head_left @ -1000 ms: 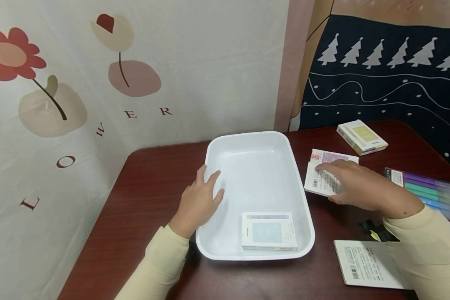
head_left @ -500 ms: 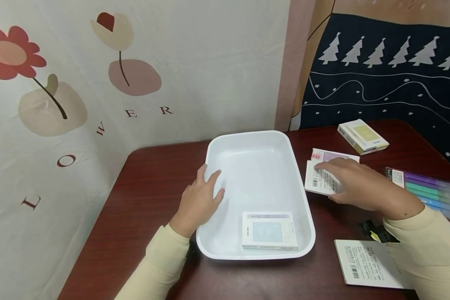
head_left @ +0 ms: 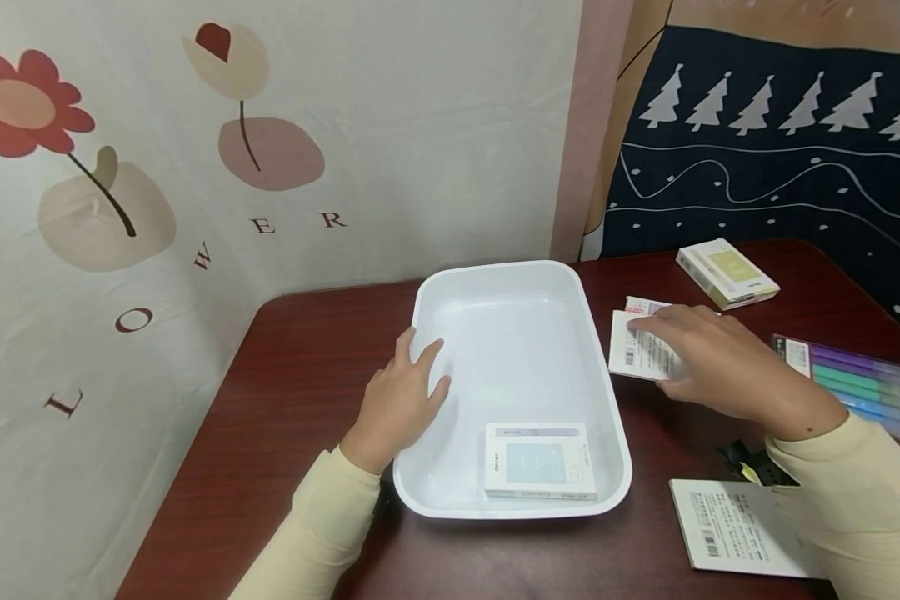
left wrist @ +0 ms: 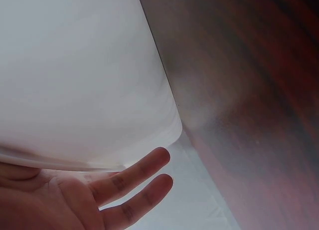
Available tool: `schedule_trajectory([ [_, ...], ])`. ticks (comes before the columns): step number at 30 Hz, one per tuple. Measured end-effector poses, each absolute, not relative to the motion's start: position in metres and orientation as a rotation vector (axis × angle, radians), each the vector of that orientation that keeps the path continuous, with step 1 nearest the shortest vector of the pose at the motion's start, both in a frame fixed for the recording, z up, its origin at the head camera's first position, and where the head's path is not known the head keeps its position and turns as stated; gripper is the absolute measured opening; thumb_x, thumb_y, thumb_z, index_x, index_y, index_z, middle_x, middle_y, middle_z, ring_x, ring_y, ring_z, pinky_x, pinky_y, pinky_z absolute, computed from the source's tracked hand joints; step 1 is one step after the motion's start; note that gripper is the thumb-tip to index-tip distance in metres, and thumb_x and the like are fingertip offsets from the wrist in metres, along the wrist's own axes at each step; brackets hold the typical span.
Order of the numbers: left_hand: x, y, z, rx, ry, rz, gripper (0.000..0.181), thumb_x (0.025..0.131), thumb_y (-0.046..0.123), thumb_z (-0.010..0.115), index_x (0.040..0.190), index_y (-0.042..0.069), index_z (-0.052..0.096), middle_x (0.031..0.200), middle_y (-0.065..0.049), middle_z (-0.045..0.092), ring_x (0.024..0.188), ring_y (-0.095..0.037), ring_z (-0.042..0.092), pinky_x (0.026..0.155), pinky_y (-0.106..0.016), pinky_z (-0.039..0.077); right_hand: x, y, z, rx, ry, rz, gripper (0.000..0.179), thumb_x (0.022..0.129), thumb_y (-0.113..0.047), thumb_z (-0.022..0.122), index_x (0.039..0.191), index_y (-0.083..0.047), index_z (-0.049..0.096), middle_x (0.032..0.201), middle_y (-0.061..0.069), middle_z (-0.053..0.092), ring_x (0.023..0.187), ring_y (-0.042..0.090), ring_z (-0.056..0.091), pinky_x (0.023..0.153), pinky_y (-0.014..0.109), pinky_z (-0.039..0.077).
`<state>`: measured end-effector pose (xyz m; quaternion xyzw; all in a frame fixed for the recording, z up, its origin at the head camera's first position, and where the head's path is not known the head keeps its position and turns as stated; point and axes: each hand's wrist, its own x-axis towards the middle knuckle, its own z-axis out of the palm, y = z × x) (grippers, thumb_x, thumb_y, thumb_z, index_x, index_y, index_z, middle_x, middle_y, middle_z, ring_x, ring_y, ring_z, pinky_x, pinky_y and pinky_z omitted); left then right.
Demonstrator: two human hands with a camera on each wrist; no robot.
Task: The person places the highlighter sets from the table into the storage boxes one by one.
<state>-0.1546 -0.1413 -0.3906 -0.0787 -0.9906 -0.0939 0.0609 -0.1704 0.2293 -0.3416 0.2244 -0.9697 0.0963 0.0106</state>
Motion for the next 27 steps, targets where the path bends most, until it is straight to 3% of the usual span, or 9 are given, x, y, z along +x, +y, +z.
schedule_trajectory([
  [11, -0.155, -0.142, -0.391, -0.261, -2.982, -0.281, 0.052, 0.099, 0.034, 0.058, 0.147, 0.017, 0.051, 0.157, -0.023, 0.031, 0.096, -0.036, 0.069, 0.078, -0.052, 0.054, -0.168, 0.225, -0.338, 0.71, -2.947, 0.359, 0.077, 0.075, -0.021, 0.085, 0.145, -0.016, 0.052, 0.14, 0.026, 0.052, 0.124, 0.048, 0.048, 0.1, 0.071, 0.037],
  [21, -0.155, -0.142, -0.392, -0.267, -2.973, -0.281, 0.052, 0.099, 0.034, 0.059, 0.146, 0.016, 0.052, 0.157, -0.023, 0.031, 0.097, -0.036, 0.069, 0.079, -0.052, 0.055, -0.164, 0.215, -0.34, 0.778, -2.867, 0.464, 0.073, 0.074, -0.025, 0.086, 0.141, -0.017, 0.058, 0.14, 0.025, 0.054, 0.125, 0.048, 0.05, 0.091, 0.067, 0.048],
  [27, -0.155, -0.142, -0.391, -0.267, -2.975, -0.286, 0.051, 0.099, 0.034, 0.059, 0.146, 0.016, 0.052, 0.157, -0.023, 0.031, 0.096, -0.036, 0.069, 0.077, -0.051, 0.055, -0.163, 0.21, -0.341, 0.816, -2.861, 0.481, 0.075, 0.074, -0.028, 0.088, 0.142, -0.019, 0.057, 0.141, 0.024, 0.054, 0.129, 0.05, 0.048, 0.094, 0.068, 0.046],
])
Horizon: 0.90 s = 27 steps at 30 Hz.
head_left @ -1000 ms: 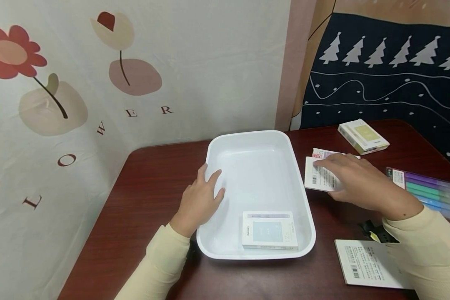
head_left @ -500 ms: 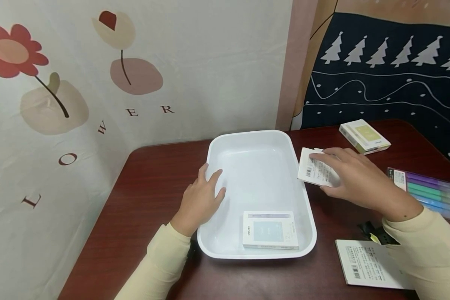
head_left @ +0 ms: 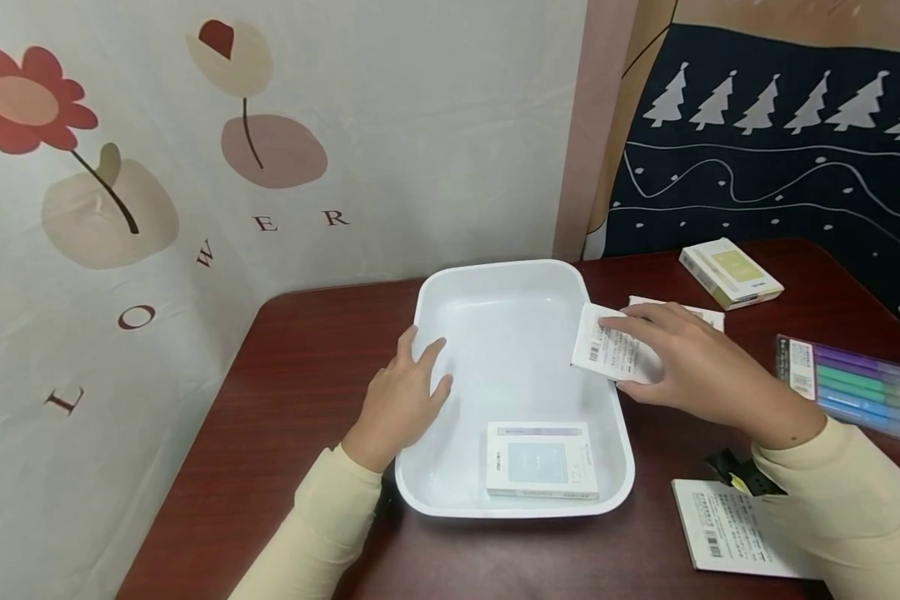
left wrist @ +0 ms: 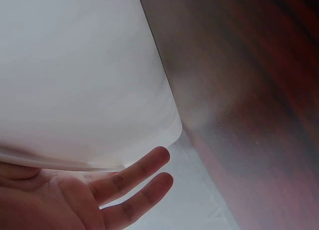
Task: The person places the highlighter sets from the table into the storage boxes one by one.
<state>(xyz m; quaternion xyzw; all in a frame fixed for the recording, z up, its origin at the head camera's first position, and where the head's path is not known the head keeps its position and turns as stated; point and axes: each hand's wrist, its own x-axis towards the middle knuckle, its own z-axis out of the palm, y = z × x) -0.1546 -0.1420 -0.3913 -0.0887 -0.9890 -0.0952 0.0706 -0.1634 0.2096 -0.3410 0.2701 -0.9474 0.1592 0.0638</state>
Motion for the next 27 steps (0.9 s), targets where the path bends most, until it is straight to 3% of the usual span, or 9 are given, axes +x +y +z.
schedule_trajectory([
  [19, -0.155, -0.143, -0.392, -0.274, -2.975, -0.294, 0.052, 0.098, 0.033, 0.06, 0.146, 0.016, 0.052, 0.157, -0.023, 0.031, 0.093, -0.036, 0.069, 0.077, -0.051, 0.055, -0.159, 0.195, -0.35, 0.932, -2.693, 0.556, 0.071, 0.073, -0.027, 0.087, 0.139, -0.024, 0.06, 0.139, 0.017, 0.056, 0.13, 0.045, 0.047, 0.097, 0.069, 0.043],
  [27, -0.156, -0.143, -0.391, -0.277, -2.97, -0.301, 0.052, 0.098, 0.033, 0.06, 0.146, 0.016, 0.052, 0.157, -0.022, 0.031, 0.088, -0.036, 0.069, 0.075, -0.05, 0.055, -0.16, 0.19, -0.35, 0.965, -2.691, 0.507, 0.073, 0.073, -0.027, 0.088, 0.14, -0.022, 0.06, 0.139, 0.018, 0.056, 0.125, 0.043, 0.052, 0.095, 0.066, 0.046],
])
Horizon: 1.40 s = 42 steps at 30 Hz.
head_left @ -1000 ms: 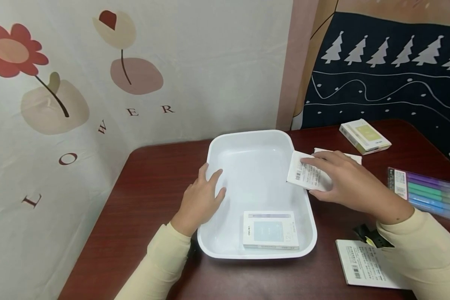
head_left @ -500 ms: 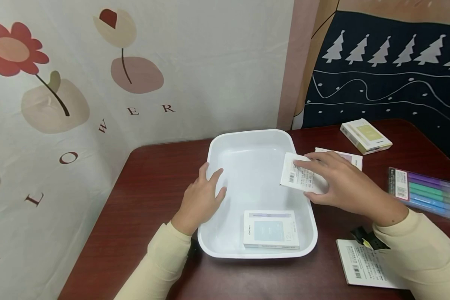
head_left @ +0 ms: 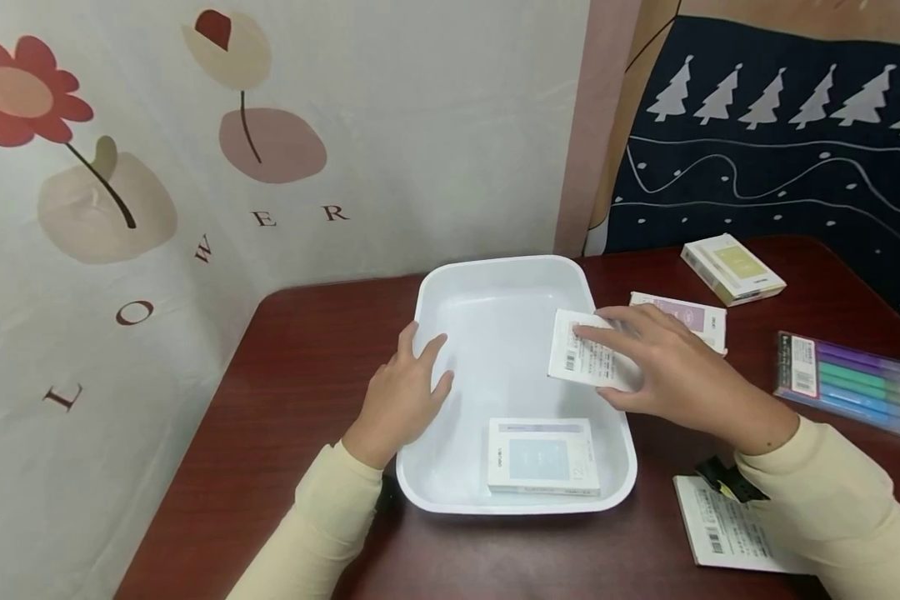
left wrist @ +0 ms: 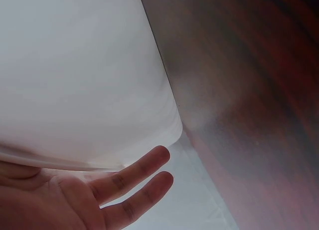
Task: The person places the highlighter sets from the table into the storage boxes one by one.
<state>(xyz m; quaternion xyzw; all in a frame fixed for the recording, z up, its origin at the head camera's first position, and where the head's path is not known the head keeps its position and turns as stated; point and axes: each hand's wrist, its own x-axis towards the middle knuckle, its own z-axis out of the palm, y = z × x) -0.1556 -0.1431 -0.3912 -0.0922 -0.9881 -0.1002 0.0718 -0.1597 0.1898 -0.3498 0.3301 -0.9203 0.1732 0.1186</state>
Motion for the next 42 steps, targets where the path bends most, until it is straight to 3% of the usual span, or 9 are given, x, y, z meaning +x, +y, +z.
schedule_trajectory([
  [9, -0.156, -0.143, -0.391, -0.281, -2.979, -0.296, 0.052, 0.098, 0.034, 0.06, 0.147, 0.016, 0.051, 0.157, -0.023, 0.031, 0.086, -0.035, 0.069, 0.074, -0.049, 0.055, -0.161, 0.179, -0.347, 0.953, -2.748, 0.536, 0.073, 0.074, -0.028, 0.088, 0.141, -0.024, 0.059, 0.142, 0.018, 0.054, 0.128, 0.044, 0.05, 0.099, 0.069, 0.042],
  [31, -0.155, -0.142, -0.39, -0.269, -2.982, -0.336, 0.052, 0.098, 0.033, 0.061, 0.146, 0.016, 0.052, 0.157, -0.023, 0.03, 0.103, -0.038, 0.069, 0.087, -0.057, 0.052, -0.164, 0.158, -0.354, 1.048, -2.722, 0.562, 0.071, 0.075, -0.029, 0.087, 0.14, -0.023, 0.06, 0.139, 0.014, 0.056, 0.123, 0.032, 0.053, 0.092, 0.05, 0.055],
  [42, -0.156, -0.142, -0.391, -0.26, -2.976, -0.332, 0.052, 0.098, 0.033, 0.061, 0.146, 0.017, 0.052, 0.158, -0.022, 0.03, 0.099, -0.037, 0.07, 0.083, -0.054, 0.054, -0.168, 0.147, -0.355, 1.102, -2.735, 0.545, 0.067, 0.077, -0.03, 0.085, 0.14, -0.026, 0.06, 0.139, 0.013, 0.057, 0.124, 0.036, 0.056, 0.094, 0.055, 0.051],
])
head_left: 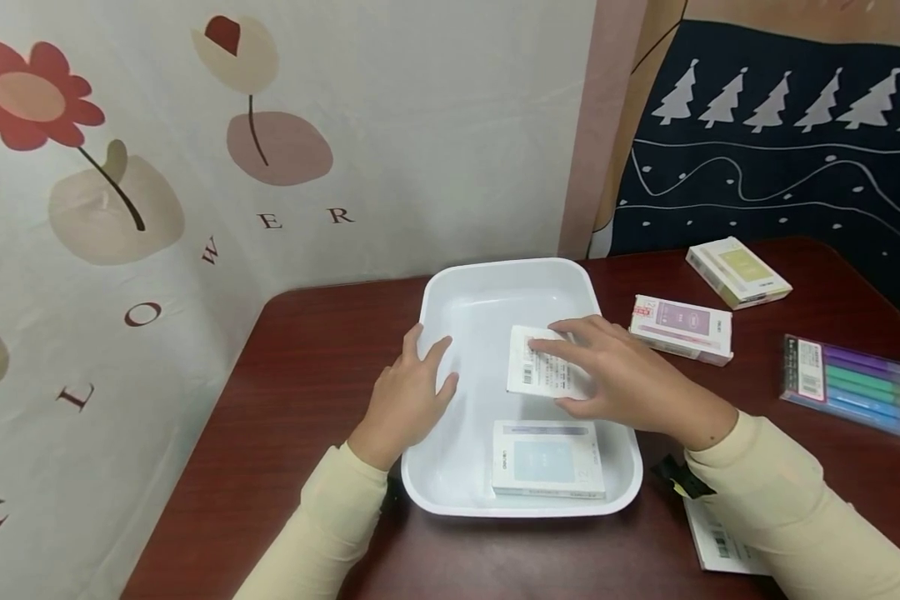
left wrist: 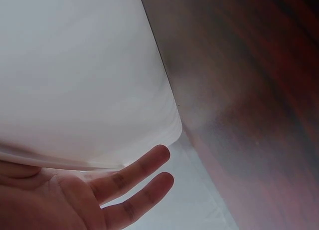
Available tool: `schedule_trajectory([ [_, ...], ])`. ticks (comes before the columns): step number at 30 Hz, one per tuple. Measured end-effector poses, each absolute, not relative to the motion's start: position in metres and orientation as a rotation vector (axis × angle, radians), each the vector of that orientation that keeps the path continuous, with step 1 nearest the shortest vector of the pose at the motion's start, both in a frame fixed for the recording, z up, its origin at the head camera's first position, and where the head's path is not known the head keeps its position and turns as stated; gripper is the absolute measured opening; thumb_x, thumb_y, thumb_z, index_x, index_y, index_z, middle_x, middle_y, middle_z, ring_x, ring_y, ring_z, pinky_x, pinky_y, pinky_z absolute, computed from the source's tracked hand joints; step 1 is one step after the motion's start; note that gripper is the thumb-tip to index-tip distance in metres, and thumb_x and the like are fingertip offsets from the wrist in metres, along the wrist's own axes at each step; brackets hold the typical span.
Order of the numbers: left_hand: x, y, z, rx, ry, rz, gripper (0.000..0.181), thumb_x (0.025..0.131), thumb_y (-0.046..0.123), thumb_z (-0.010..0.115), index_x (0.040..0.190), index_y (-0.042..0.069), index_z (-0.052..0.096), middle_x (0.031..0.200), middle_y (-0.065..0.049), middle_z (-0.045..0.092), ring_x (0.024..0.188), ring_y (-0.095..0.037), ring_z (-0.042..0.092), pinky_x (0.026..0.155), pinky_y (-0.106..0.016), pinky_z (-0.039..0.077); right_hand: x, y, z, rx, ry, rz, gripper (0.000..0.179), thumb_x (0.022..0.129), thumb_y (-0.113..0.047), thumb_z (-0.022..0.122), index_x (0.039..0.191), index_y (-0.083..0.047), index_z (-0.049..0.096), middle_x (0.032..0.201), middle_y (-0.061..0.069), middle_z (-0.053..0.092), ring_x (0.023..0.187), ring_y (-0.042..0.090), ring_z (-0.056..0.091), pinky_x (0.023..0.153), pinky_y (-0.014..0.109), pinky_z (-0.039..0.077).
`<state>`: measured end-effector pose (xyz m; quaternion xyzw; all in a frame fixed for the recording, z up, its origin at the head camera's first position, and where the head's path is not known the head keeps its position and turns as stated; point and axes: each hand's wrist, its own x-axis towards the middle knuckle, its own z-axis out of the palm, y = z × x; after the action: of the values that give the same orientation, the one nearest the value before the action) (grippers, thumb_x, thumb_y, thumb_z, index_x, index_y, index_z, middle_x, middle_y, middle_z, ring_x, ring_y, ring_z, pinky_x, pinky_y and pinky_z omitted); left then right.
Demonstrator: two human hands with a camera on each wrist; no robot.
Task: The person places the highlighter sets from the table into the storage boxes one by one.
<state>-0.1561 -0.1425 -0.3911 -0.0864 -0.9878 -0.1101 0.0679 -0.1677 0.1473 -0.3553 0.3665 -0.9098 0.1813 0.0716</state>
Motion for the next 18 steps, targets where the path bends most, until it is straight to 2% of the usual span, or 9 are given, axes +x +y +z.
schedule_trajectory([
  [3, -0.156, -0.143, -0.391, -0.264, -2.971, -0.329, 0.051, 0.098, 0.033, 0.061, 0.146, 0.016, 0.052, 0.157, -0.022, 0.031, 0.098, -0.037, 0.07, 0.082, -0.054, 0.054, -0.168, 0.144, -0.358, 1.115, -2.742, 0.547, 0.068, 0.077, -0.031, 0.086, 0.14, -0.026, 0.06, 0.14, 0.013, 0.057, 0.124, 0.035, 0.056, 0.096, 0.056, 0.05],
  [10, -0.156, -0.143, -0.392, -0.273, -2.957, -0.329, 0.051, 0.097, 0.032, 0.061, 0.145, 0.016, 0.053, 0.157, -0.022, 0.032, 0.107, -0.04, 0.067, 0.084, -0.055, 0.054, -0.17, 0.14, -0.368, 1.151, -2.744, 0.521, 0.069, 0.075, -0.031, 0.088, 0.138, -0.023, 0.061, 0.137, 0.013, 0.059, 0.122, 0.033, 0.057, 0.098, 0.053, 0.05],
  [18, -0.156, -0.142, -0.393, -0.283, -2.934, -0.314, 0.052, 0.097, 0.031, 0.063, 0.145, 0.015, 0.053, 0.155, -0.023, 0.034, 0.105, -0.04, 0.067, 0.081, -0.054, 0.055, -0.172, 0.136, -0.377, 1.156, -2.747, 0.481, 0.068, 0.074, -0.033, 0.089, 0.136, -0.022, 0.064, 0.133, 0.012, 0.062, 0.118, 0.031, 0.059, 0.095, 0.05, 0.052],
])
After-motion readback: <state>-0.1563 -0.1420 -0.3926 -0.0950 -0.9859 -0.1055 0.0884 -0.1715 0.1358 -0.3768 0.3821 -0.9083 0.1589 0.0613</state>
